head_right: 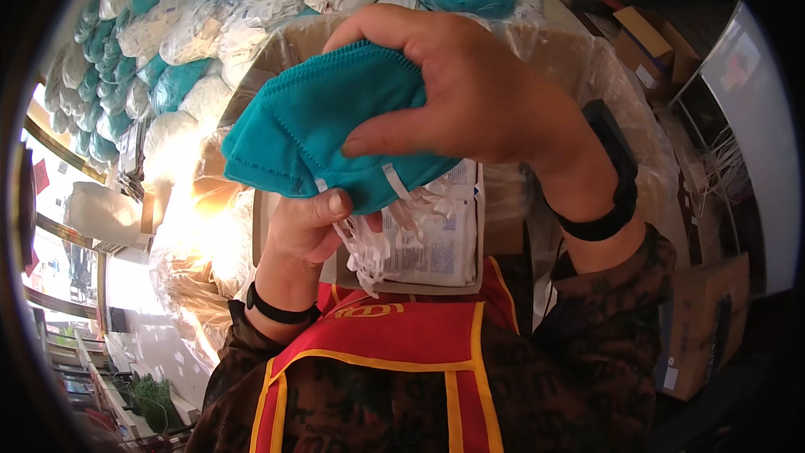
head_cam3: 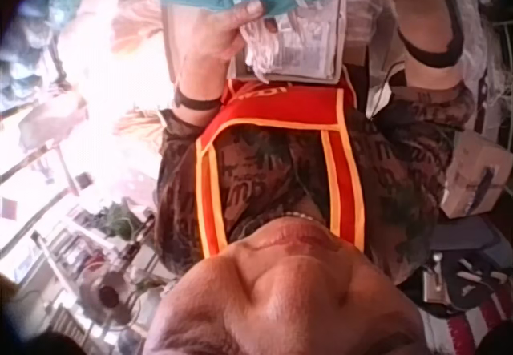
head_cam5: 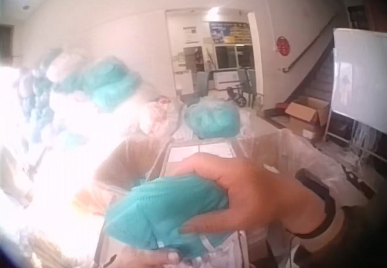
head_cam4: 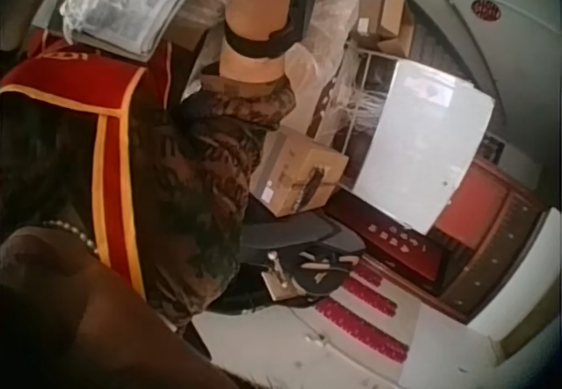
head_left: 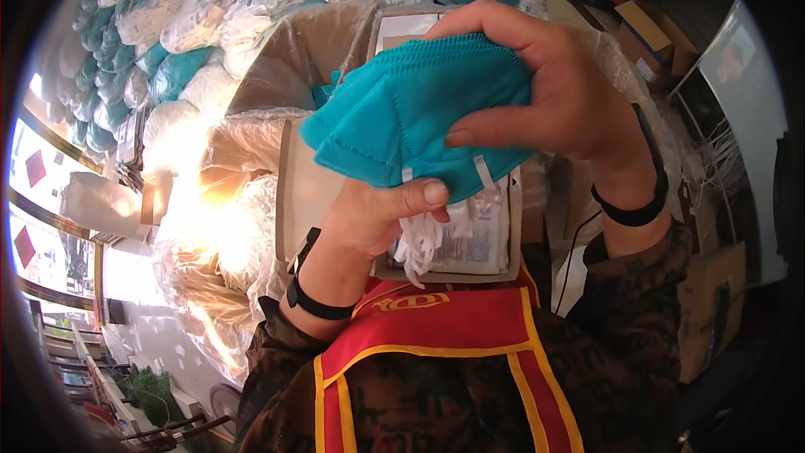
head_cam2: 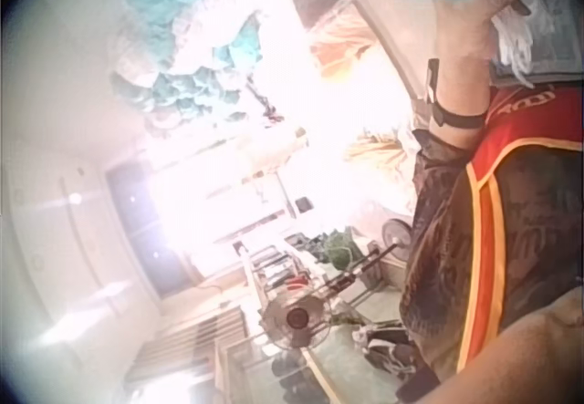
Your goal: Unpacking and organizing teal-colored masks from their retail boxes and paper sleeves into a larger sorting bin.
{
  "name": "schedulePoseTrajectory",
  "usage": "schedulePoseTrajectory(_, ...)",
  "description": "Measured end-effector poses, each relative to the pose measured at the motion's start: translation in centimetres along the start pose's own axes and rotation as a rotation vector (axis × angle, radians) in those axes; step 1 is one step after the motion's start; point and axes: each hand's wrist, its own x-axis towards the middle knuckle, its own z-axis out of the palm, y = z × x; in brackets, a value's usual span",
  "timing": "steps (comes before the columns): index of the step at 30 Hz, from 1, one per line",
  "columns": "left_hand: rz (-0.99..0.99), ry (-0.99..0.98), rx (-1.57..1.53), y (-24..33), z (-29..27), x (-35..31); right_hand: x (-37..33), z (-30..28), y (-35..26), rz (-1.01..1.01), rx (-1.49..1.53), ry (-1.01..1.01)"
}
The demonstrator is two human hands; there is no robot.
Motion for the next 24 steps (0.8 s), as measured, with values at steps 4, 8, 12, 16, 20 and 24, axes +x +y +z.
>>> schedulePoseTrajectory(4, 0.073, 0.077, 0.237, -0.3, 0.0, -0.1, -0.1, 0.6, -0.8, -0.108, -0.259, -0.007)
schedulePoseTrajectory(8, 0.197, 0.085, 0.098, -0.7, -0.6, 0.1, -1.1, 1.4, -0.3, 0.052, 0.298, 0.150)
schedulePoseTrajectory(12, 0.277, 0.114, 0.114, -0.6, -1.1, 0.6, -4.7, 4.5, 4.5, 0.033, 0.573, 0.236)
schedulePoseTrajectory(16, 0.329, 0.182, 0.418, -0.7, -1.0, 0.1, -5.5, 7.6, 4.1, 0.290, 0.638, 0.166)
schedulePoseTrajectory(20, 0.480, 0.329, 0.171, 1.8, -1.7, 0.0, -5.9, 6.1, 4.2, 0.542, 0.469, -0.008)
schedulePoseTrajectory(24, 0.353, 0.296, -0.044, 3.1, -5.3, -0.1, -7.8, 6.3, 2.8, 0.594, 0.271, -0.145)
